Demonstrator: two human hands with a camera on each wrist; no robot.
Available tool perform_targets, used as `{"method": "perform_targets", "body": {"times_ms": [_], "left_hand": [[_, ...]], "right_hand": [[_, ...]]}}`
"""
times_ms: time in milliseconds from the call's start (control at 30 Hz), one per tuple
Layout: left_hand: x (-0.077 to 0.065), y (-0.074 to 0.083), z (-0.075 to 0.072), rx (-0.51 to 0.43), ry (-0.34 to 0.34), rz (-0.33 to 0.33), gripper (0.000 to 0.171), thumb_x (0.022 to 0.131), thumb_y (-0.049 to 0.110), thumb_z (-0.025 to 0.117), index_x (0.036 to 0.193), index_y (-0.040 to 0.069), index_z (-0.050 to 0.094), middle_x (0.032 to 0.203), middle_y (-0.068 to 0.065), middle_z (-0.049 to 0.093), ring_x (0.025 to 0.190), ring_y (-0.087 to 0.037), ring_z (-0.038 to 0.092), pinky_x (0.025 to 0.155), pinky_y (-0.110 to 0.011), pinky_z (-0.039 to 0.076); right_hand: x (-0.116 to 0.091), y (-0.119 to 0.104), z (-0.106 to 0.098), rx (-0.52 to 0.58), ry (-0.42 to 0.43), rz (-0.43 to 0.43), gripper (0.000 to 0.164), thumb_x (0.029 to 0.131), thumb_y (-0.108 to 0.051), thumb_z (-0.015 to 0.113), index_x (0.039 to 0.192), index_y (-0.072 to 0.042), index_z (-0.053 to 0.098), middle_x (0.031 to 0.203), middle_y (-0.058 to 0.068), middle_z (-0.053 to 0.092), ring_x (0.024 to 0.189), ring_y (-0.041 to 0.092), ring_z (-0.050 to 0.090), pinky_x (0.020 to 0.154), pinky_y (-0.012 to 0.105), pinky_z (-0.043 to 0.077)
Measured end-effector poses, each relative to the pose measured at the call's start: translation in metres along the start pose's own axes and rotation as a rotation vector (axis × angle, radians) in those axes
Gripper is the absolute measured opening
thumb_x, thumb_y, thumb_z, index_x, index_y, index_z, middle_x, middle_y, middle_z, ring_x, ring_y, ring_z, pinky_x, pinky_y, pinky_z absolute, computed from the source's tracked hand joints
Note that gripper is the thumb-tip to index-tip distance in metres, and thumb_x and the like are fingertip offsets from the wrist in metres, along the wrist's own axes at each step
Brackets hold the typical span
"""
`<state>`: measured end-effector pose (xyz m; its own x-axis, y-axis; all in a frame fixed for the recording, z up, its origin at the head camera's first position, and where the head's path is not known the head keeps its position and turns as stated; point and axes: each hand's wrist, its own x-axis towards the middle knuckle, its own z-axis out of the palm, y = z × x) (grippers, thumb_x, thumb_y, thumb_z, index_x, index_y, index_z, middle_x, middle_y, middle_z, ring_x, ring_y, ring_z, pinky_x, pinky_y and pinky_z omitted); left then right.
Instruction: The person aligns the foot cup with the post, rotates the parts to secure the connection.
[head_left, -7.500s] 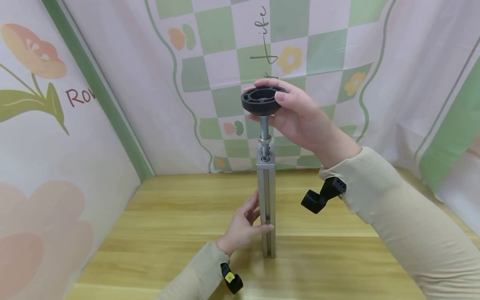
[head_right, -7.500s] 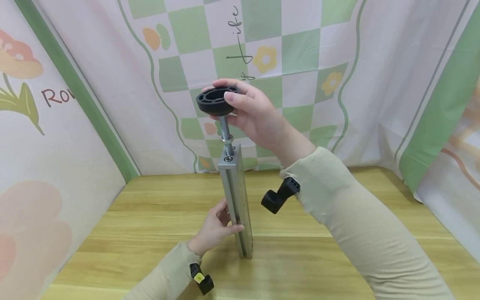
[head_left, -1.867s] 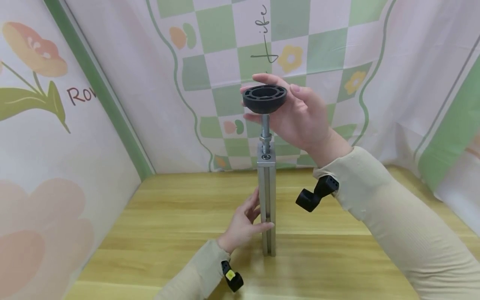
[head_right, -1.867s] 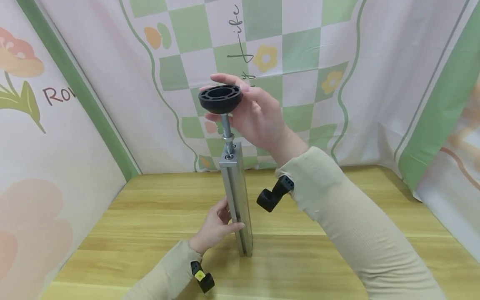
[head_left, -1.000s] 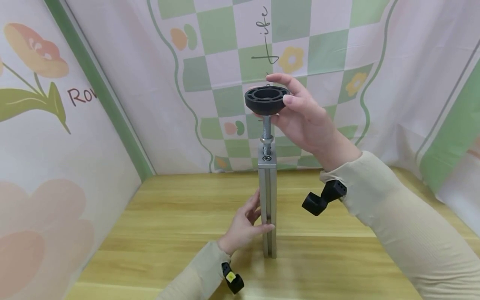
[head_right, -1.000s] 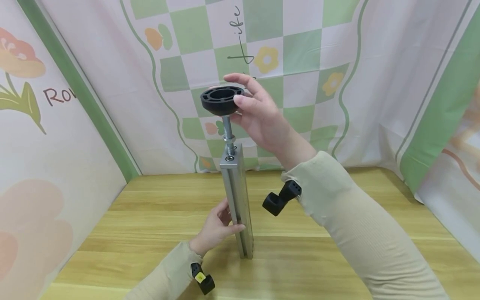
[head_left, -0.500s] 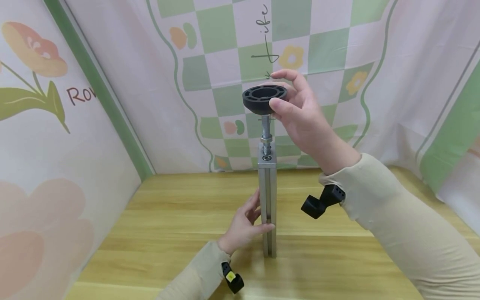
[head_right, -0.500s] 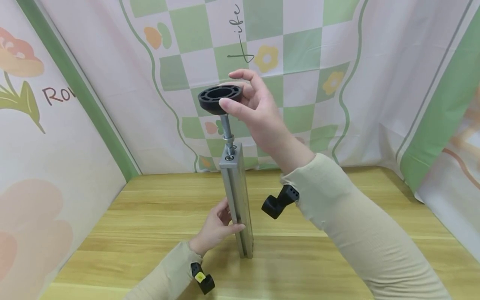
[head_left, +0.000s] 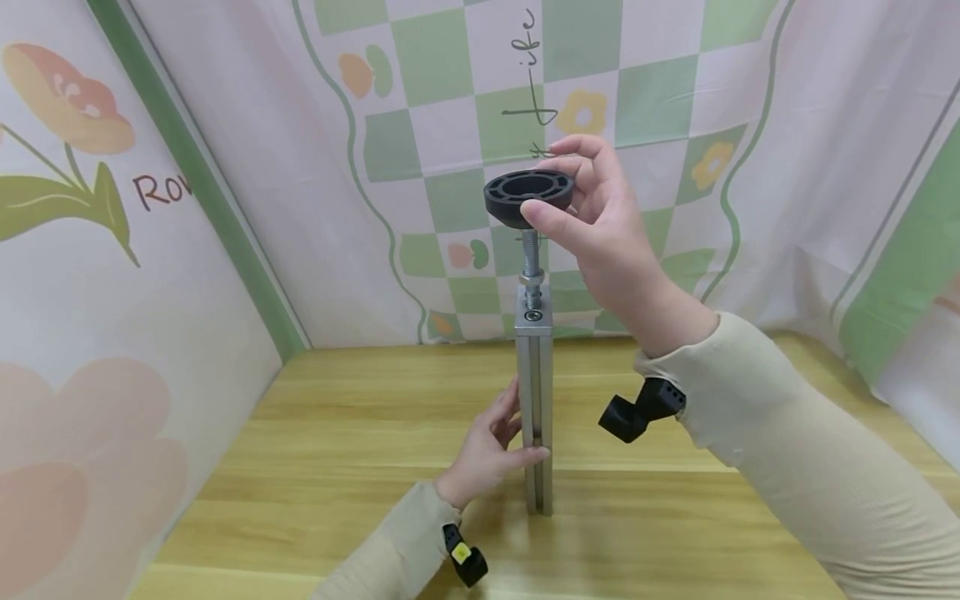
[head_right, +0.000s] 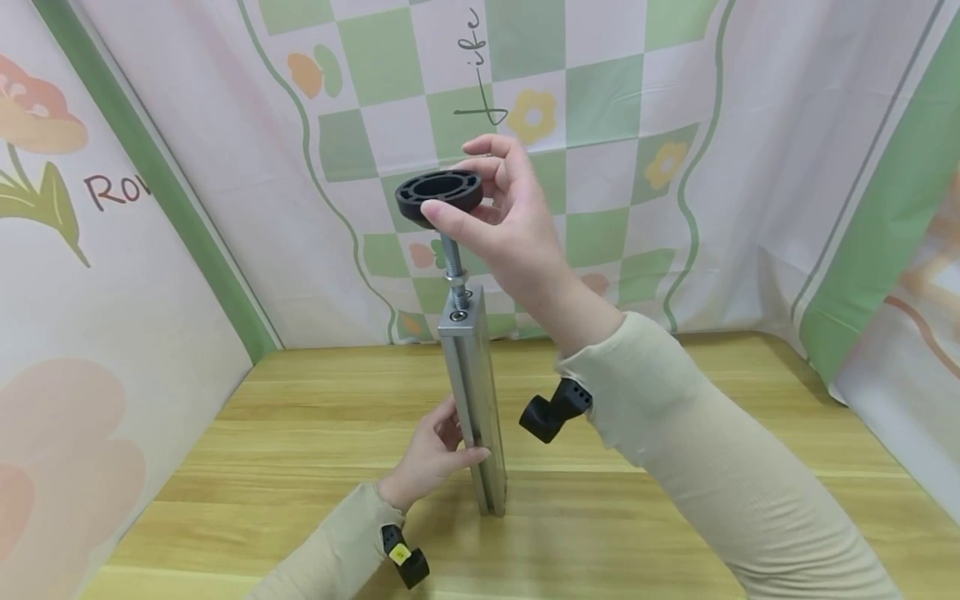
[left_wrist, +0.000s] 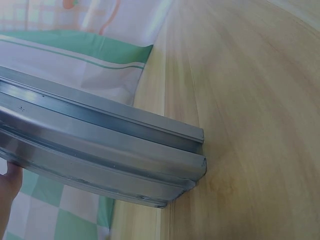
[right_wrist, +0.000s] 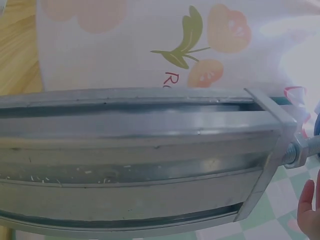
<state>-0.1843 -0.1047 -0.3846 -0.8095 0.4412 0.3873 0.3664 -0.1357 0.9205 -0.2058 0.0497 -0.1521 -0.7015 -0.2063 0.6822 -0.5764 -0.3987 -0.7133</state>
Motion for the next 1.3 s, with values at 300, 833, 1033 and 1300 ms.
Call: {"method": "perform_targets", "body": {"times_ms": [300, 833, 1033, 1300], "left_hand": [[0.000, 0.000, 0.000, 0.003, 0.001, 0.007, 0.089, 0.081, -0.009, 0.066, 0.152, 0.011, 0.014, 0.159, -0.004, 0.013, 0.135, -0.017, 0.035, 0.112, -0.037, 0.030], [0.000, -0.003, -0.003, 0.012, -0.004, 0.023, 0.088, 0.082, -0.005, 0.067, 0.152, 0.009, 0.014, 0.159, -0.004, 0.013, 0.135, -0.016, 0.036, 0.111, -0.030, 0.033], [-0.002, -0.004, -0.003, 0.010, -0.014, 0.039, 0.089, 0.081, -0.006, 0.067, 0.152, 0.009, 0.015, 0.159, -0.005, 0.014, 0.132, -0.008, 0.037, 0.110, -0.032, 0.033], [-0.002, -0.003, -0.002, 0.003, -0.019, 0.043, 0.090, 0.081, -0.008, 0.067, 0.152, 0.011, 0.015, 0.158, -0.005, 0.017, 0.133, -0.010, 0.037, 0.109, -0.029, 0.034]], "right_hand": [[0.003, 0.005, -0.005, 0.106, -0.114, 0.046, 0.051, 0.083, -0.003, 0.054, 0.128, -0.015, 0.034, 0.119, 0.010, 0.049, 0.104, 0.018, 0.055, 0.093, 0.025, 0.045], [0.014, 0.019, -0.021, 0.480, -0.405, 0.147, 0.035, 0.090, -0.019, 0.047, 0.121, -0.004, 0.054, 0.122, 0.013, 0.051, 0.109, 0.024, 0.051, 0.097, 0.038, 0.043], [0.013, 0.015, -0.016, 0.457, -0.337, 0.156, 0.028, 0.083, -0.015, 0.053, 0.111, -0.008, 0.051, 0.128, 0.020, 0.048, 0.112, 0.029, 0.048, 0.096, 0.037, 0.043], [0.008, 0.014, -0.007, 0.491, -0.239, 0.154, 0.032, 0.078, -0.014, 0.065, 0.105, -0.012, 0.048, 0.124, 0.021, 0.050, 0.111, 0.030, 0.049, 0.095, 0.035, 0.044]]}}
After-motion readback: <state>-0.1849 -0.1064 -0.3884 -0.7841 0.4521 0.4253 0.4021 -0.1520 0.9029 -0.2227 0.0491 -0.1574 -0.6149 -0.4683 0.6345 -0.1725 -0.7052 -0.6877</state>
